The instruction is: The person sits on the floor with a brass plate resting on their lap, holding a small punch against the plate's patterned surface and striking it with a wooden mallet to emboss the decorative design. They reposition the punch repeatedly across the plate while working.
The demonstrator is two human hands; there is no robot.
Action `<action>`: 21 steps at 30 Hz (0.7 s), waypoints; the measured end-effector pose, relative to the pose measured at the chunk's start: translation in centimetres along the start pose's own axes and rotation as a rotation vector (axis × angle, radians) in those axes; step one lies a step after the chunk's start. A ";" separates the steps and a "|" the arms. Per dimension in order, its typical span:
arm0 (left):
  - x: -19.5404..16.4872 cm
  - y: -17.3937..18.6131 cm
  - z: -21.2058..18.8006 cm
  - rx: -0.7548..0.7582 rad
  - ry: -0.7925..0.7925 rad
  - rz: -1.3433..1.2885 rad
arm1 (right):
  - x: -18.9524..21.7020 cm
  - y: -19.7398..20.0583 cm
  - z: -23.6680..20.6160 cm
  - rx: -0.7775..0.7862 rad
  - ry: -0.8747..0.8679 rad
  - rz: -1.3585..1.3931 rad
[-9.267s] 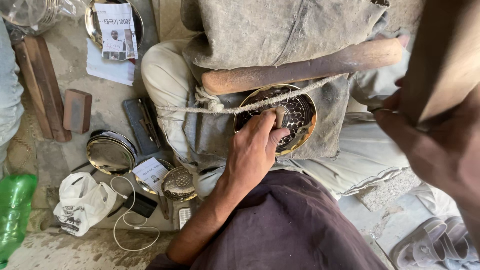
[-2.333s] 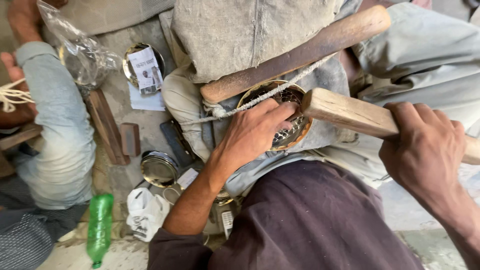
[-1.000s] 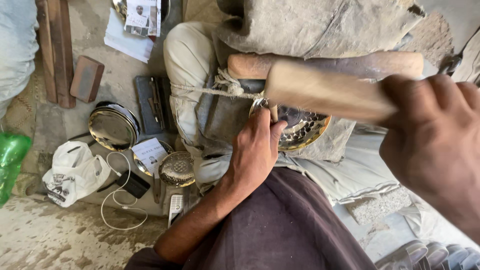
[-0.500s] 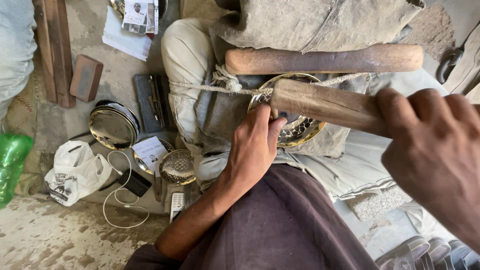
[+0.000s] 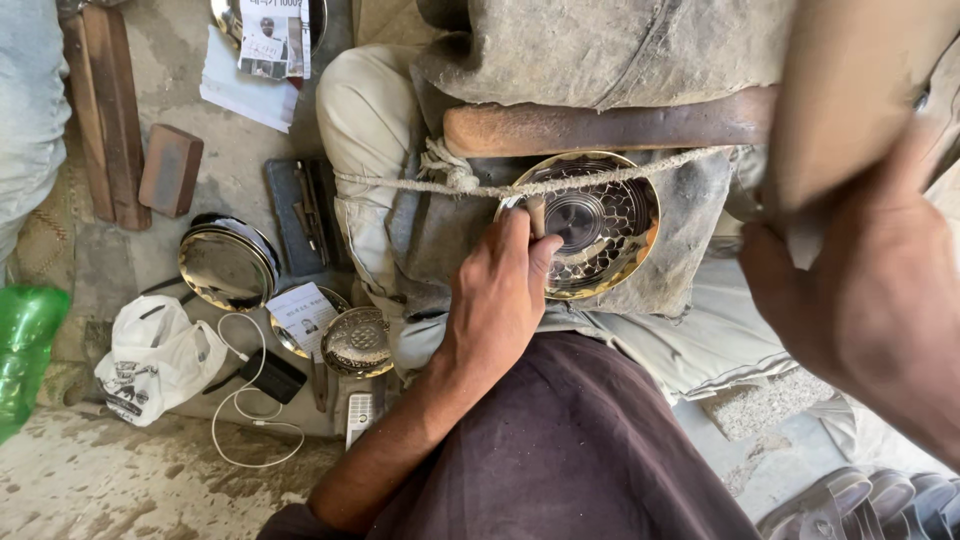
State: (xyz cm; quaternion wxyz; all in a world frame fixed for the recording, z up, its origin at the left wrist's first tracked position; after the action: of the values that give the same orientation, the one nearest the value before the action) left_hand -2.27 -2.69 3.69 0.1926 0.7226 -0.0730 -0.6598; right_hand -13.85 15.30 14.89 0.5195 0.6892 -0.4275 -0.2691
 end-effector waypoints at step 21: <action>0.4 -0.1 0.0 -0.008 -0.024 -0.037 | 1.0 0.0 1.0 -0.063 0.195 -0.556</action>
State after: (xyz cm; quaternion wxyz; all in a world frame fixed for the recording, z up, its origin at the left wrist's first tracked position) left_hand -2.22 -2.74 3.25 0.1822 0.7152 -0.0593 -0.6721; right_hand -14.18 13.92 14.69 0.4858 0.7859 -0.1618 -0.3466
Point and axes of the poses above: each hand's wrist, its own z-axis towards the middle knuckle, its own y-axis out of the back of the hand, x = y × z, the point moved 7 cm from there along z, towards the middle knuckle, and after that the axes turned 12 degrees about -z, right-handed, at the moved point
